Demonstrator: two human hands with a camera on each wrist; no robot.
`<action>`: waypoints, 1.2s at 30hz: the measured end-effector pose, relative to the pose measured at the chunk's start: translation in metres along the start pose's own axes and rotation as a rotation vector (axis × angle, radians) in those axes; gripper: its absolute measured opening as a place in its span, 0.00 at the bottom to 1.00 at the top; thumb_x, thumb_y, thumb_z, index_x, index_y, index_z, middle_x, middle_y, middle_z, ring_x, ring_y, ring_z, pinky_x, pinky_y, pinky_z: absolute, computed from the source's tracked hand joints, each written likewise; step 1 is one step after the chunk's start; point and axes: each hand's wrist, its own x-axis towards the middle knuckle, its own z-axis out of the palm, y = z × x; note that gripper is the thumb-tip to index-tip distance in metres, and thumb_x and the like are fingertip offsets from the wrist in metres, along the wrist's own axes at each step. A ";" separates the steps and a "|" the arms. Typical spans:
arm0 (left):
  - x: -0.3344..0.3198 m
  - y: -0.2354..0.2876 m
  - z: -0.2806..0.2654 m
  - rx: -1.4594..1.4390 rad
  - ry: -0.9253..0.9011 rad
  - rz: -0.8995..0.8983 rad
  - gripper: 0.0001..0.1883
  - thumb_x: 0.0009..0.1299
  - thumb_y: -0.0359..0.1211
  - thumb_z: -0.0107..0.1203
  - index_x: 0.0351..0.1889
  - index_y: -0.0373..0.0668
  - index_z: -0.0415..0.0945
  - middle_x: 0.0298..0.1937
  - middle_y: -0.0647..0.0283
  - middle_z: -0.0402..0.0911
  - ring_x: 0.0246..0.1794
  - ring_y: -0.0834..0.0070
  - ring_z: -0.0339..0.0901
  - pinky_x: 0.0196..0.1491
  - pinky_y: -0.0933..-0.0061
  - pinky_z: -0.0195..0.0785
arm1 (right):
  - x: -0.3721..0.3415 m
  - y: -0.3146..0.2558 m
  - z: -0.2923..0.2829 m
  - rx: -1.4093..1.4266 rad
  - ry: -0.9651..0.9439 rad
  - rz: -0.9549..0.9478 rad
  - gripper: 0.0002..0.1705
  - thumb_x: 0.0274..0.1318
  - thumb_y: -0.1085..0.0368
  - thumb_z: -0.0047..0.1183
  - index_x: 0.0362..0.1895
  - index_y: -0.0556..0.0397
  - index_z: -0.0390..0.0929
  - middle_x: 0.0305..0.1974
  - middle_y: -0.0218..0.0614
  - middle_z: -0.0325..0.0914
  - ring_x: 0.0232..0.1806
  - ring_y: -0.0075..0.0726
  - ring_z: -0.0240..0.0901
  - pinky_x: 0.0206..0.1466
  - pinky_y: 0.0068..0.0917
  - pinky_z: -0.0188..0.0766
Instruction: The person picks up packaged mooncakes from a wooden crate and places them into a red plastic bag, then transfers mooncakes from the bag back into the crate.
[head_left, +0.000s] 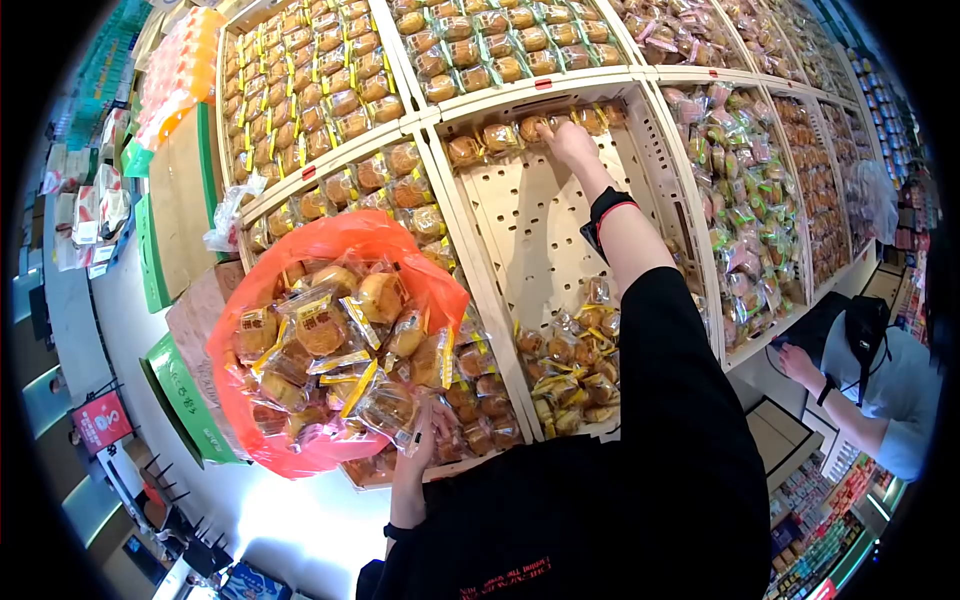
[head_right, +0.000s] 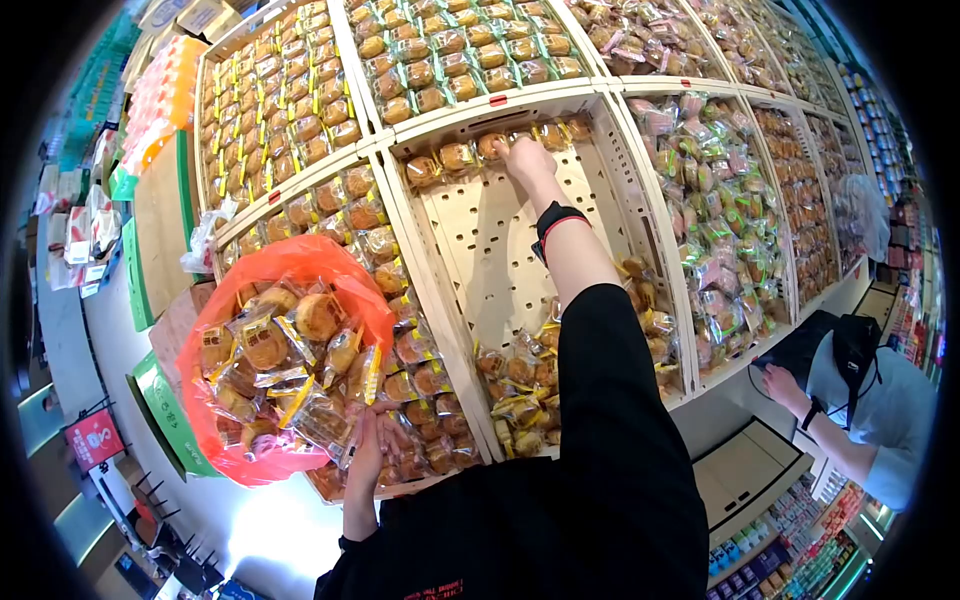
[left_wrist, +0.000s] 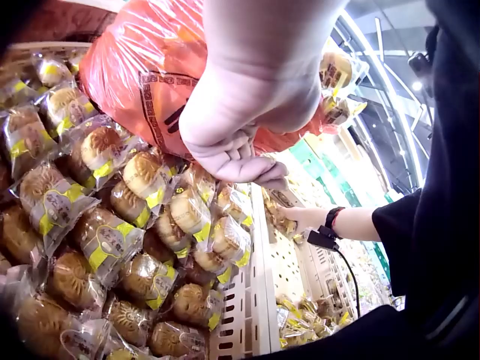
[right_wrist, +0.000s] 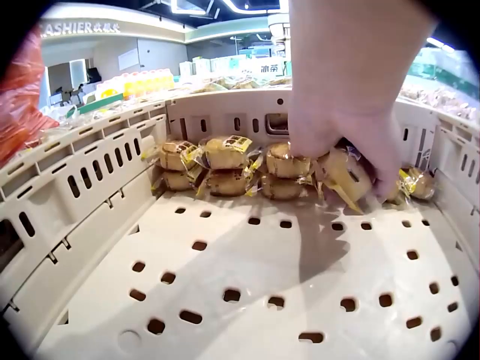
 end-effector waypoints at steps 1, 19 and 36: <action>0.000 0.005 0.001 -0.008 -0.021 -0.023 0.27 0.75 0.50 0.25 0.49 0.38 0.67 0.21 0.65 0.72 0.15 0.85 0.63 0.20 0.86 0.57 | -0.005 -0.001 -0.004 -0.014 0.028 -0.002 0.39 0.53 0.34 0.41 0.48 0.59 0.72 0.41 0.52 0.76 0.47 0.53 0.72 0.48 0.43 0.68; -0.024 0.040 0.017 -0.026 -0.176 0.142 0.16 0.72 0.36 0.40 0.53 0.37 0.64 0.32 0.66 0.76 0.26 0.84 0.72 0.24 0.86 0.61 | -0.327 -0.032 0.003 1.663 -0.612 -0.127 0.31 0.67 0.50 0.21 0.60 0.63 0.59 0.57 0.47 0.66 0.59 0.40 0.63 0.63 0.35 0.58; -0.055 0.028 -0.006 -0.067 -0.040 0.266 0.13 0.62 0.32 0.58 0.40 0.33 0.70 0.26 0.64 0.77 0.25 0.84 0.72 0.30 0.85 0.64 | -0.407 -0.036 -0.006 0.641 -0.151 -0.782 0.12 0.54 0.63 0.50 0.36 0.59 0.77 0.25 0.46 0.76 0.22 0.45 0.72 0.29 0.28 0.68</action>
